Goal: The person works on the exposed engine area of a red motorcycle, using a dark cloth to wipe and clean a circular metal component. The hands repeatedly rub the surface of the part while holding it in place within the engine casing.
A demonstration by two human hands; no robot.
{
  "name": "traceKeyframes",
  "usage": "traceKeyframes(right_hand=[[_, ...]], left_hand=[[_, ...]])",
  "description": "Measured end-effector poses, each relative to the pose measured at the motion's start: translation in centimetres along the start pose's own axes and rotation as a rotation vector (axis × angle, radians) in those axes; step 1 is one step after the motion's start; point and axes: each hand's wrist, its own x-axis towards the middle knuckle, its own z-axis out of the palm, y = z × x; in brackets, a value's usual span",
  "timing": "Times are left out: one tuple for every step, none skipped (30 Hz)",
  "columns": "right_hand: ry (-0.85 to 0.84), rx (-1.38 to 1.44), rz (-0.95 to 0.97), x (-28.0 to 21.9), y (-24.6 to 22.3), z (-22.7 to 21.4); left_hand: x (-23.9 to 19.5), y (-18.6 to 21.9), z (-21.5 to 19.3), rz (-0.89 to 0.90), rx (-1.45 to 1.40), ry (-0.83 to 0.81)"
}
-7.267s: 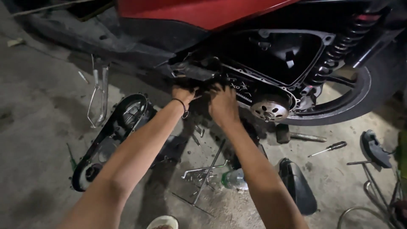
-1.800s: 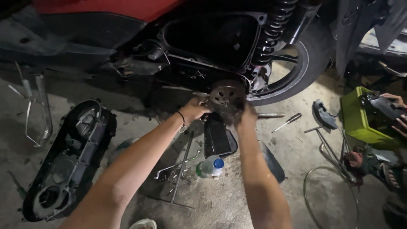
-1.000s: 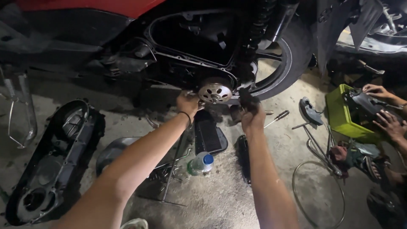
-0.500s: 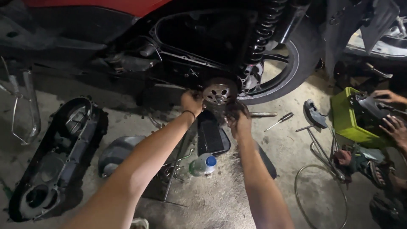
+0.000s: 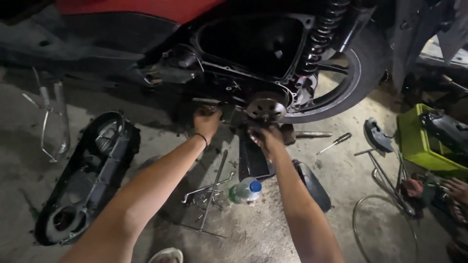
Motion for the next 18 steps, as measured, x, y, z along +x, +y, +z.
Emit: traceKeyframes(right_hand=[[-0.015, -0.025, 0.005, -0.9, -0.2, 1.2], [-0.031, -0.050, 0.011, -1.7, -0.3, 2.4], [-0.032, -0.050, 0.011, -2.6, -0.4, 3.9], [-0.053, -0.090, 0.019, -3.5, -0.5, 5.3], [-0.073, -0.128, 0.031, -4.6, -0.5, 6.7], [-0.074, -0.127, 0.034, -4.1, 0.1, 7.1], [-0.070, -0.220, 0.027, -3.6, 0.5, 7.3], [-0.066, -0.312, 0.020, -3.1, 1.0, 7.6], [-0.065, -0.311, 0.020, -2.4, 1.3, 7.2], [-0.047, -0.445, -0.017, -1.7, 1.7, 6.9], [-0.032, -0.579, -0.056, -0.9, 1.9, 6.6], [-0.033, -0.579, -0.058, -0.8, 1.7, 6.8], [-0.022, -0.625, -0.060, -0.8, 1.6, 7.0], [-0.011, -0.671, -0.061, -0.8, 1.5, 7.1], [-0.007, -0.671, -0.062, -2.8, 0.2, 8.4], [0.026, -0.656, -0.044, -4.8, -1.1, 9.8], [0.060, -0.640, -0.023, -6.8, -2.2, 11.1], [0.065, -0.640, -0.021, -7.3, -2.5, 11.1]], left_hand=[[-1.6, 1.7, -0.6, -0.021, -0.006, 0.031], [-3.2, 3.5, -1.1, -0.042, -0.013, 0.061], [-2.9, 3.4, -1.2, -0.041, -0.013, 0.063], [-2.7, 3.3, -1.2, -0.043, -0.006, 0.066], [-2.5, 3.0, -1.4, -0.048, 0.002, 0.070], [-2.5, 2.6, -1.4, -0.050, 0.005, 0.072], [-2.4, 2.2, -1.2, -0.061, -0.019, 0.070], [-2.4, 1.8, -1.1, -0.072, -0.042, 0.067], [-3.8, 3.5, -1.5, -0.072, -0.041, 0.066], [-5.3, 5.2, -2.0, -0.101, -0.062, 0.055], [-6.7, 7.0, -2.4, -0.128, -0.085, 0.046], [-6.4, 7.0, -2.4, -0.126, -0.086, 0.047], [-6.2, 6.8, -2.3, -0.125, -0.098, 0.031], [-6.1, 6.7, -2.2, -0.125, -0.110, 0.016], [-4.8, 6.0, -1.8, -0.125, -0.110, 0.012], [-3.6, 5.2, -1.4, 0.006, -0.035, 0.079], [-2.4, 4.4, -1.0, 0.136, 0.042, 0.144], [-1.4, 3.0, -0.2, 0.133, 0.043, 0.140]])
